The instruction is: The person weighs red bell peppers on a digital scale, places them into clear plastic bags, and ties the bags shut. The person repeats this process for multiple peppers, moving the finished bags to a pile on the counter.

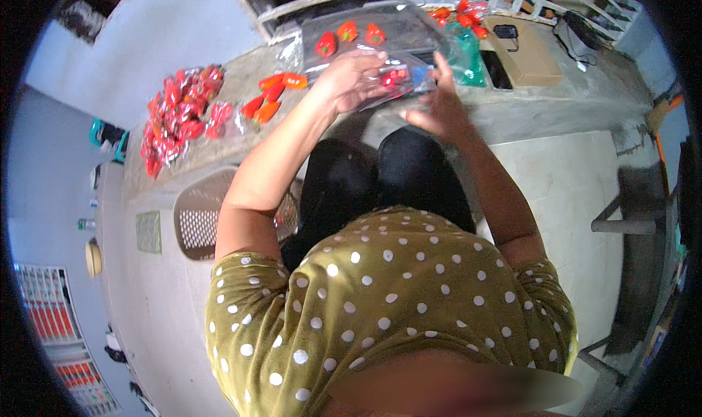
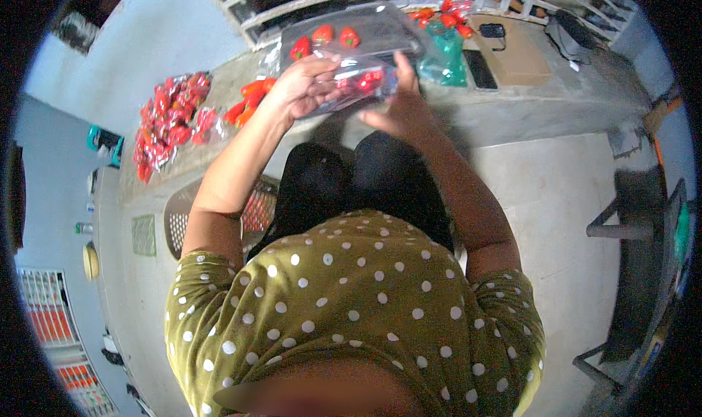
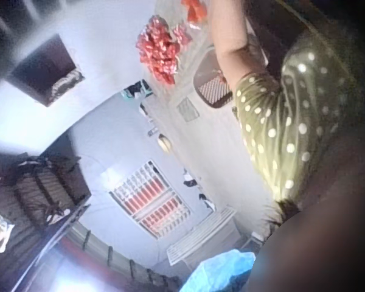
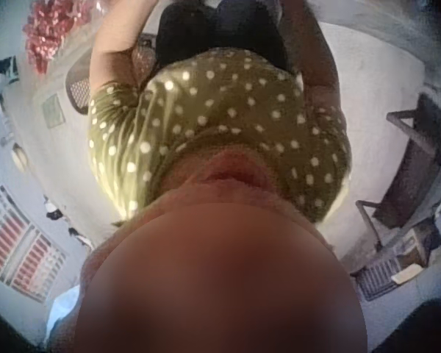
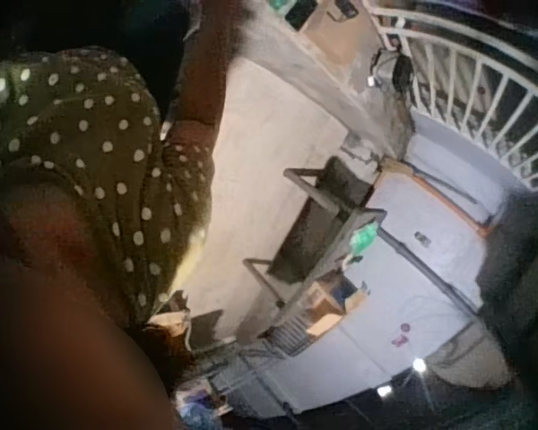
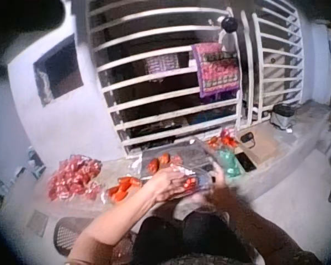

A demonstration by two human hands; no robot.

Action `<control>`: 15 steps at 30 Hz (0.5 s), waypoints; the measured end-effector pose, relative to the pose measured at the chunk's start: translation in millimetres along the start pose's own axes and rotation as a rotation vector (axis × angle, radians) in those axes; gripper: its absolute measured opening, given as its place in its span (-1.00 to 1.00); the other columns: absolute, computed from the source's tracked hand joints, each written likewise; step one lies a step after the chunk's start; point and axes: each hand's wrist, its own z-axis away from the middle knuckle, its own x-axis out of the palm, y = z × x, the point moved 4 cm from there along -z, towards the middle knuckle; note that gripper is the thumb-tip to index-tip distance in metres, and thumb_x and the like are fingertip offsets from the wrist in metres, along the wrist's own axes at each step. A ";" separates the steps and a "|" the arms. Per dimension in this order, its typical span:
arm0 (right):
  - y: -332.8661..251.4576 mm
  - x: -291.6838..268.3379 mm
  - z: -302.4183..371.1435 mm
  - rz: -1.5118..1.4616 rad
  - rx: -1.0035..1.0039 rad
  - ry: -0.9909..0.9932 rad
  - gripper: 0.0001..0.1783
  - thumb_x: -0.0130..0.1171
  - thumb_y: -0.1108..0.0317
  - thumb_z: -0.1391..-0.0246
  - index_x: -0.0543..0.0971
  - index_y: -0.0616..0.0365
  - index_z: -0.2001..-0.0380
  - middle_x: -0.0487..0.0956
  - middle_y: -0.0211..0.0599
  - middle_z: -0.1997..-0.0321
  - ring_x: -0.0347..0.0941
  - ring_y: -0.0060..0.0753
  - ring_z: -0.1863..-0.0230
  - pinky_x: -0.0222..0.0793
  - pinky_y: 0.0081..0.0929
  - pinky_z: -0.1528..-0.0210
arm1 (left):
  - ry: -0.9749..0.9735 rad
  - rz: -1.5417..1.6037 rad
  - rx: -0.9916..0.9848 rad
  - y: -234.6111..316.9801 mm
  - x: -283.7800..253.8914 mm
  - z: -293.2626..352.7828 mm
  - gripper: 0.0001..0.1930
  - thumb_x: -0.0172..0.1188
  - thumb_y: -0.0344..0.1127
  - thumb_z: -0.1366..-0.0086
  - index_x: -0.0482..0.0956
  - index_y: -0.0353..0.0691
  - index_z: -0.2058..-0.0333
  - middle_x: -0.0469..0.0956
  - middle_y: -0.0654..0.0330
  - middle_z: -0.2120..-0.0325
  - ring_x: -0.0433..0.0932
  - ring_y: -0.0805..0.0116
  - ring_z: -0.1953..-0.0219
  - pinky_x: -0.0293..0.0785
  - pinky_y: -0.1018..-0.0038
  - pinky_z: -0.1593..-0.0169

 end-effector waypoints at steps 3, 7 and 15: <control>12.3 29.6 24.4 0.235 -0.028 -0.332 -0.36 0.18 0.21 0.24 0.25 0.18 0.04 0.43 -0.24 0.21 0.40 -0.36 0.31 0.30 -0.42 0.25 | 0.231 0.185 0.036 -22.0 -56.7 53.2 -0.90 0.00 -0.30 -0.20 0.36 -0.11 0.48 0.10 0.51 0.84 0.05 0.68 0.86 0.29 0.60 0.55; 44.8 22.5 25.8 -0.082 0.397 -0.622 -0.67 0.12 0.27 0.17 0.46 0.24 0.31 0.49 -0.33 0.44 0.39 -0.42 0.44 0.30 -0.46 0.34 | 0.416 0.384 0.124 -64.4 -152.6 117.1 -0.89 -0.02 -0.29 -0.21 0.35 -0.17 0.42 0.11 0.50 0.86 -0.02 0.64 0.92 0.26 0.58 0.61; 19.1 71.7 24.7 -1.021 0.707 -0.440 -0.70 0.02 0.22 -0.01 0.46 0.24 0.30 0.38 -0.50 0.52 0.28 -0.66 0.51 0.22 -0.71 0.44 | 0.652 0.362 0.096 -134.7 -218.1 170.8 -0.76 0.02 -0.10 -0.19 0.34 -0.14 0.43 0.28 0.38 0.67 0.30 0.52 0.66 0.35 0.53 0.61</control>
